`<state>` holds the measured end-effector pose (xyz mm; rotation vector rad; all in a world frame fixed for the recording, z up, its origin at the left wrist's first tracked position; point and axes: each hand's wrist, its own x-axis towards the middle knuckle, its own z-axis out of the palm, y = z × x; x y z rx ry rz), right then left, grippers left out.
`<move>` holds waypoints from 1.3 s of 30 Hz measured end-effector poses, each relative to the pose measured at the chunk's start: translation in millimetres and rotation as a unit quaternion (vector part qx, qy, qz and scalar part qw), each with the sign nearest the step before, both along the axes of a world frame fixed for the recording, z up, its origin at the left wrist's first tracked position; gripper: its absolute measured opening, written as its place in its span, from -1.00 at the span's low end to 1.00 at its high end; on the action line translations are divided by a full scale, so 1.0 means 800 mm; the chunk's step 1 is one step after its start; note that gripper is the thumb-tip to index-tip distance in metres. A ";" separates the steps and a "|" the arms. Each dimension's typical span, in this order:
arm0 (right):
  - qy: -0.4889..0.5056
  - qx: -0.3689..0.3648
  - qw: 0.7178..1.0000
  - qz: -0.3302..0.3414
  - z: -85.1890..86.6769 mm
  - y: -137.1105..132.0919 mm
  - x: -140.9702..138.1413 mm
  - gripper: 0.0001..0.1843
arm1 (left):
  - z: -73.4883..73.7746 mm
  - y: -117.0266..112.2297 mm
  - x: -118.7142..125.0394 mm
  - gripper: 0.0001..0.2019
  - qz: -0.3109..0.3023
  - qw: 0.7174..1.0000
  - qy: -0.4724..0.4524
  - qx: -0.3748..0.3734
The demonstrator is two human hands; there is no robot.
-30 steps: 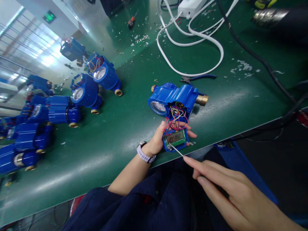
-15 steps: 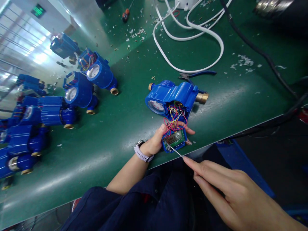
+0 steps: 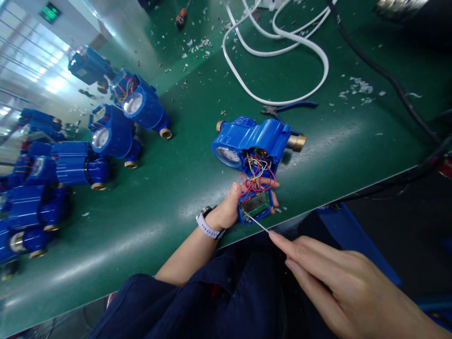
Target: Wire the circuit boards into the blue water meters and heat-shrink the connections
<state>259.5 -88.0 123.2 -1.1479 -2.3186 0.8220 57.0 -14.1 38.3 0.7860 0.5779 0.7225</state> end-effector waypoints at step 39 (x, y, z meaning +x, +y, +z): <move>-0.058 0.047 0.997 0.035 0.003 0.001 0.005 -0.44 | 0.011 0.000 0.002 -0.28 -0.003 0.999 0.028 0.043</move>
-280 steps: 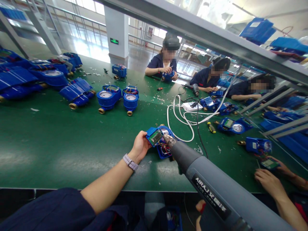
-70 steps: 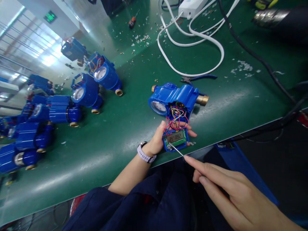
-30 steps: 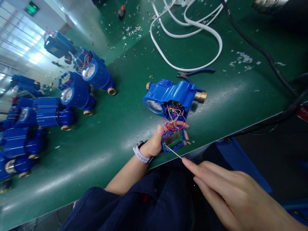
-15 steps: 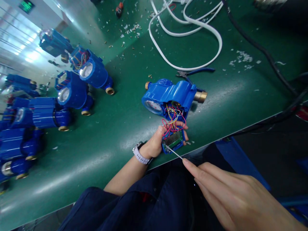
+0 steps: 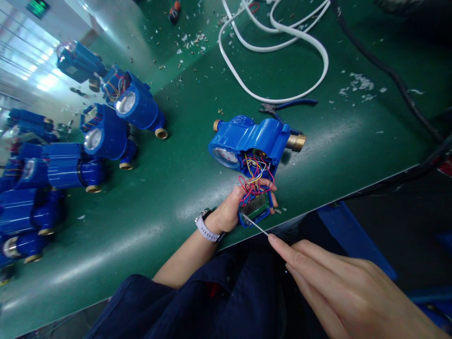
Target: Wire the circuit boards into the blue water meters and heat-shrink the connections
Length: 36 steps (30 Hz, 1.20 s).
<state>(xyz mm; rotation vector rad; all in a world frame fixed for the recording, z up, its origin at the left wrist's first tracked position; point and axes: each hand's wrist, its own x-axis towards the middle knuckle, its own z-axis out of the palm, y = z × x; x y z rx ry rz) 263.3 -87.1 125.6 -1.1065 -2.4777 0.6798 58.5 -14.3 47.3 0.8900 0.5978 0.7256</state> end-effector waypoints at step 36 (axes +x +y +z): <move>-0.104 0.108 0.987 0.052 0.002 -0.002 0.004 -0.41 | 0.003 -0.003 0.001 -0.28 0.014 0.996 0.071 0.059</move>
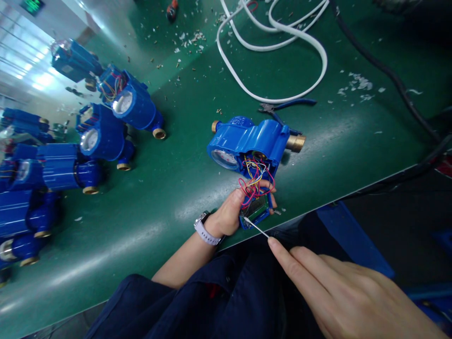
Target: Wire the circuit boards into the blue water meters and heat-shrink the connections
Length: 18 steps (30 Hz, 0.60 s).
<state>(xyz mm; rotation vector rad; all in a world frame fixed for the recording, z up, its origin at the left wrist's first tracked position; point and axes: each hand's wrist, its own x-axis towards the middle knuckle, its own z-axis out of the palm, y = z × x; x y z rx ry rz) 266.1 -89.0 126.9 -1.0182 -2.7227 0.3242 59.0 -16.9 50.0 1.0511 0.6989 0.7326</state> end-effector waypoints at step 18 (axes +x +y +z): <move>0.034 -0.042 0.996 -0.073 -0.002 -0.011 -0.007 -0.33 | -0.002 0.001 -0.001 -0.27 -0.013 0.999 -0.045 -0.022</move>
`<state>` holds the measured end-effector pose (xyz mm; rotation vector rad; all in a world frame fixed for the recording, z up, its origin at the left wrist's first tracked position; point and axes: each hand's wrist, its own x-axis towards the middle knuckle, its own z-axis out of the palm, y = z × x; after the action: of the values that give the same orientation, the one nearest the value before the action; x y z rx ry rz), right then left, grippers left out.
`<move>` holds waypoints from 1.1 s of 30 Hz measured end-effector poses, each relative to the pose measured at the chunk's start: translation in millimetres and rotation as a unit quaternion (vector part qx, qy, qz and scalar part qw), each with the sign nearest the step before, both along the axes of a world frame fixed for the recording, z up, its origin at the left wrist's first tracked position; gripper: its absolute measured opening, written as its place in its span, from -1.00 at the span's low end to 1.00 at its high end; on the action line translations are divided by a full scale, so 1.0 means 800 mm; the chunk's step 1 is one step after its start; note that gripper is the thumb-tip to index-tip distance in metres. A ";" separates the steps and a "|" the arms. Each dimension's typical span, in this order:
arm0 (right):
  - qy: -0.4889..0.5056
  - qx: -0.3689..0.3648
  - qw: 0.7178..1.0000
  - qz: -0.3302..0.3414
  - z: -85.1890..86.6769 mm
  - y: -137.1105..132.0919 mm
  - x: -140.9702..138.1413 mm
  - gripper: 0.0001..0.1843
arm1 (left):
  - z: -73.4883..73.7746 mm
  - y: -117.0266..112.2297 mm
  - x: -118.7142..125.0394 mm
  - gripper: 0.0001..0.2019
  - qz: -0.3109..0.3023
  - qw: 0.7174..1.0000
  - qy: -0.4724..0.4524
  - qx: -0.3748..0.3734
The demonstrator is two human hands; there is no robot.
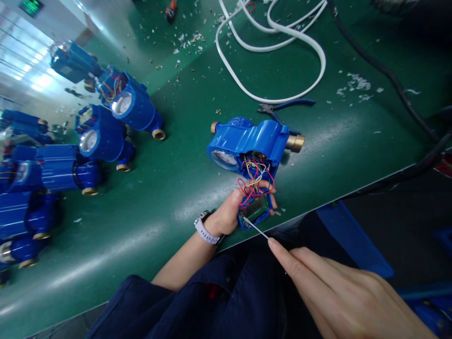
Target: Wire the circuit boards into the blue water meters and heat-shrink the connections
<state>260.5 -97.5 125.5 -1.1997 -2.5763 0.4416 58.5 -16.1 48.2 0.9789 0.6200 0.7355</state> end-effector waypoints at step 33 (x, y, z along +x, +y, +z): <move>0.052 -0.007 0.999 0.010 0.006 0.020 -0.001 -0.27 | -0.003 -0.002 -0.002 -0.32 0.007 0.999 0.028 0.035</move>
<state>259.9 -81.6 130.5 -1.1256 -2.5038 0.5125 57.2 -17.9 45.9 1.0625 0.6542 0.7484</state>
